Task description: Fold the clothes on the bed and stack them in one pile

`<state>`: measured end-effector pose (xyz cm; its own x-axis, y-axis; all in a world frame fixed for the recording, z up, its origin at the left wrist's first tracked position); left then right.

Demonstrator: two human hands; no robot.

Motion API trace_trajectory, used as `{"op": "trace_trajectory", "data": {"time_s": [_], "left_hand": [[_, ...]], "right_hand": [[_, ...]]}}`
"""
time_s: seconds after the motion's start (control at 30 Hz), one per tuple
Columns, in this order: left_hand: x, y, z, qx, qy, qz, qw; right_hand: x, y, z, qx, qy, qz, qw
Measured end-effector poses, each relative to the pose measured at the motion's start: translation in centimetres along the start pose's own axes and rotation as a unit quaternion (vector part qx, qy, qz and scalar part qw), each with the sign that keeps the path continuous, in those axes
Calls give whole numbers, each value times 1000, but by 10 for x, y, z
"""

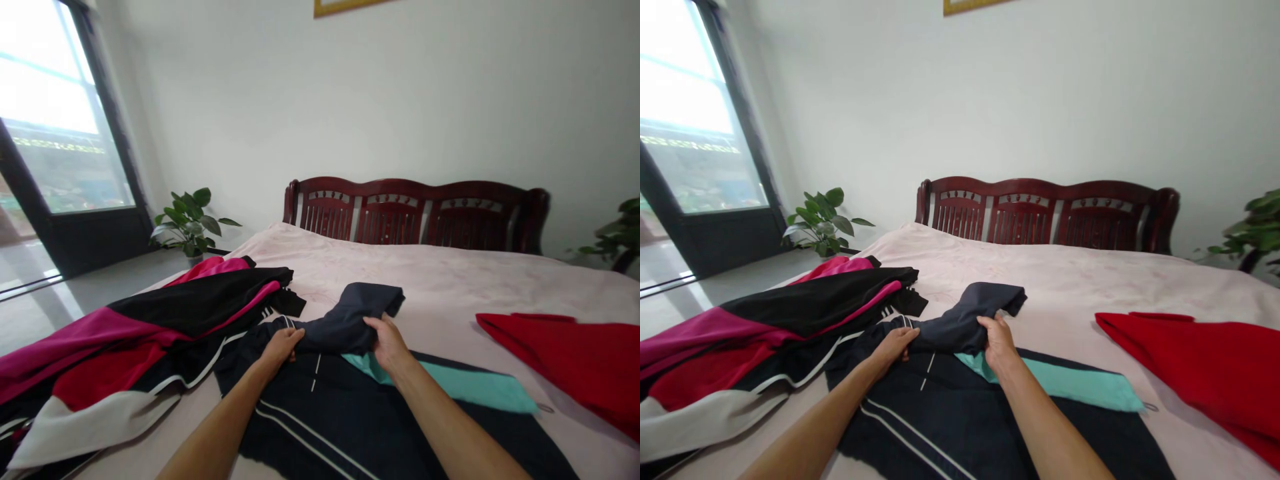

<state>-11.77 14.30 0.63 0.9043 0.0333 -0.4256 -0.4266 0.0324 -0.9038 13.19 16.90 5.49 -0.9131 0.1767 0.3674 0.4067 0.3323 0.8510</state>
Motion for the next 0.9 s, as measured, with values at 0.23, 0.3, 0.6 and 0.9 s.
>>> {"op": "trace_trajectory", "data": {"time_s": [0.23,0.3,0.6,0.9], "left_hand": [[-4,-8,-6,37,-3,138,990],[-5,-11,-9,44,5,170,984],[0,-50,-25,89,21,280,956],[11,-42,-28,141,66,255,954]], "right_hand": [[-21,-37,-82,79,22,8,997],[-25,-39,-99,111,55,37,992],[-45,-45,-101,168,43,47,984],[-44,-31,-86,153,48,163,973]]}}
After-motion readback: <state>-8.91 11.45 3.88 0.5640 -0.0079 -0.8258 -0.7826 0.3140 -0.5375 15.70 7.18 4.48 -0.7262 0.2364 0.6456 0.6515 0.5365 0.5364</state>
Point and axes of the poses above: each hand's wrist, its own z-axis towards the middle knuckle, its own x-axis out of the palm, y = z × x, the point moved 2 cm from there along z, towards the middle knuckle, and after that the axes turned 14 degrees about x, right-handed, at the moved point
